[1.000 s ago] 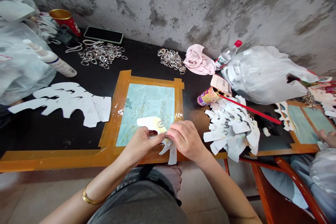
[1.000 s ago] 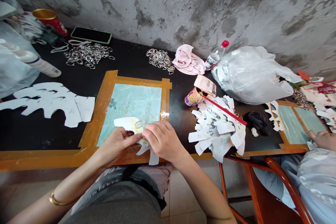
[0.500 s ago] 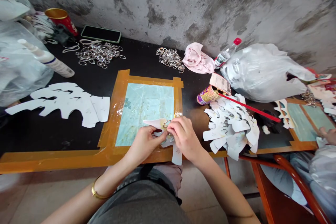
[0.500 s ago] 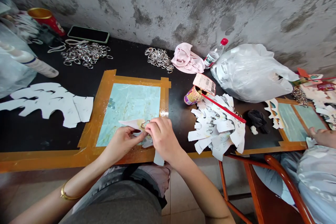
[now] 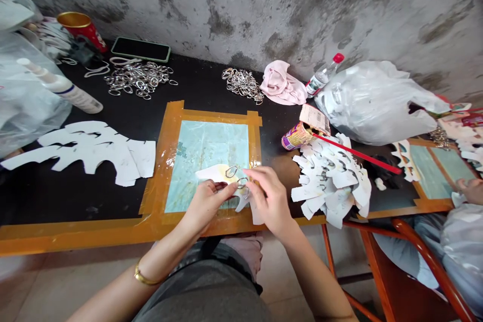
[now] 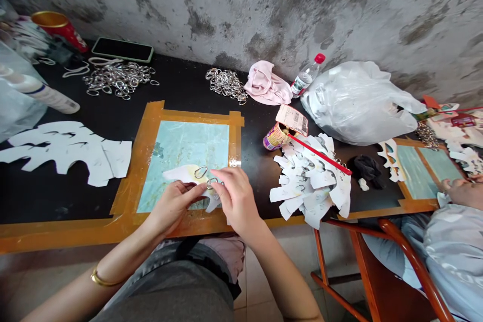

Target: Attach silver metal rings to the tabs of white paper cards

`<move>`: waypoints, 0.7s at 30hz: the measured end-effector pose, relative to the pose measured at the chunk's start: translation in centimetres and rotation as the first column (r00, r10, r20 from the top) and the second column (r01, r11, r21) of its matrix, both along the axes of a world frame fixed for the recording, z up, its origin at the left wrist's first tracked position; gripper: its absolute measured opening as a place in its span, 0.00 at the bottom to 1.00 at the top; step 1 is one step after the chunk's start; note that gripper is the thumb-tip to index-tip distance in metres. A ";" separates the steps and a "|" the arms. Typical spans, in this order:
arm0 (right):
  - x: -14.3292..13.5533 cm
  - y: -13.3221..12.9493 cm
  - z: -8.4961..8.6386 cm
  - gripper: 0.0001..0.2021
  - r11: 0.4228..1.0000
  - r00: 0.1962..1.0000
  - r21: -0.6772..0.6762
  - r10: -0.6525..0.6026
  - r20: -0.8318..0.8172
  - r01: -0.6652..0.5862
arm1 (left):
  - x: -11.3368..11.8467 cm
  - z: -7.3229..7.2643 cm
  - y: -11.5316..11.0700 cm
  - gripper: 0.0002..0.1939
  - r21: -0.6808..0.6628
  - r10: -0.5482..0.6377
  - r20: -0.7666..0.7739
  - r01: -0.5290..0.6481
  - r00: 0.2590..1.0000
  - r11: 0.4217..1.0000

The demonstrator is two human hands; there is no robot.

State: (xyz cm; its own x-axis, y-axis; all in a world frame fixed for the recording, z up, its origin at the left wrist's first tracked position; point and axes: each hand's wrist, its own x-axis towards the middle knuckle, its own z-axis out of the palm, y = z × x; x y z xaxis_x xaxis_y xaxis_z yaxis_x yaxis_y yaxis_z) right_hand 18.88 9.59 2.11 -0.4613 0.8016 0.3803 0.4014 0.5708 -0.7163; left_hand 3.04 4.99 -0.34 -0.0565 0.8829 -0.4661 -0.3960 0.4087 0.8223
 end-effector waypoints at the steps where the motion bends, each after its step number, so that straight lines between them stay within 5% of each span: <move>1: 0.1 -0.2 0.1 0.10 0.998 0.997 -0.004 -0.063 -0.047 0.063 | 0.0 -0.1 0.0 0.16 -0.011 0.023 0.038 -0.023 0.999 1.000; 4: 0.3 -1.3 -0.2 0.04 0.965 0.959 -0.115 -0.251 -0.134 0.237 | 0.3 -0.3 -0.1 0.15 -0.013 0.137 0.103 -0.136 0.985 0.991; 7: -0.4 -3.2 -1.2 0.05 0.873 0.928 -0.432 -0.328 -0.176 0.227 | 1.1 -0.6 -0.3 0.12 0.001 0.396 0.178 -0.402 0.901 0.916; 10: -2.0 -4.6 -2.2 0.12 0.610 0.886 -0.790 -0.331 -0.325 -0.062 | 2.2 -0.7 -0.9 0.11 0.041 0.502 0.134 -0.511 0.855 0.859; 12: -3.3 -4.8 -2.5 0.15 0.445 0.764 -0.847 -0.424 -0.486 -0.292 | 2.9 -0.8 -1.3 0.10 0.114 0.490 0.055 -0.493 0.870 0.863; 14: -4.4 -4.5 -2.5 0.16 0.355 0.618 -0.818 -0.537 -0.575 -0.452 | 3.5 -0.8 -1.8 0.10 0.179 0.485 -0.009 -0.475 0.875 0.861; 17: -5.6 -3.9 -2.1 0.15 0.318 0.486 -0.816 -0.678 -0.551 -0.482 | 3.8 -1.0 -2.7 0.10 0.226 0.472 -0.088 -0.444 0.877 0.867; 21: -5.2 -3.2 -1.3 0.14 0.422 0.481 -0.840 -0.690 -0.541 -0.340 | 2.5 -1.7 -3.6 0.10 0.381 0.339 -0.285 -0.219 0.897 0.898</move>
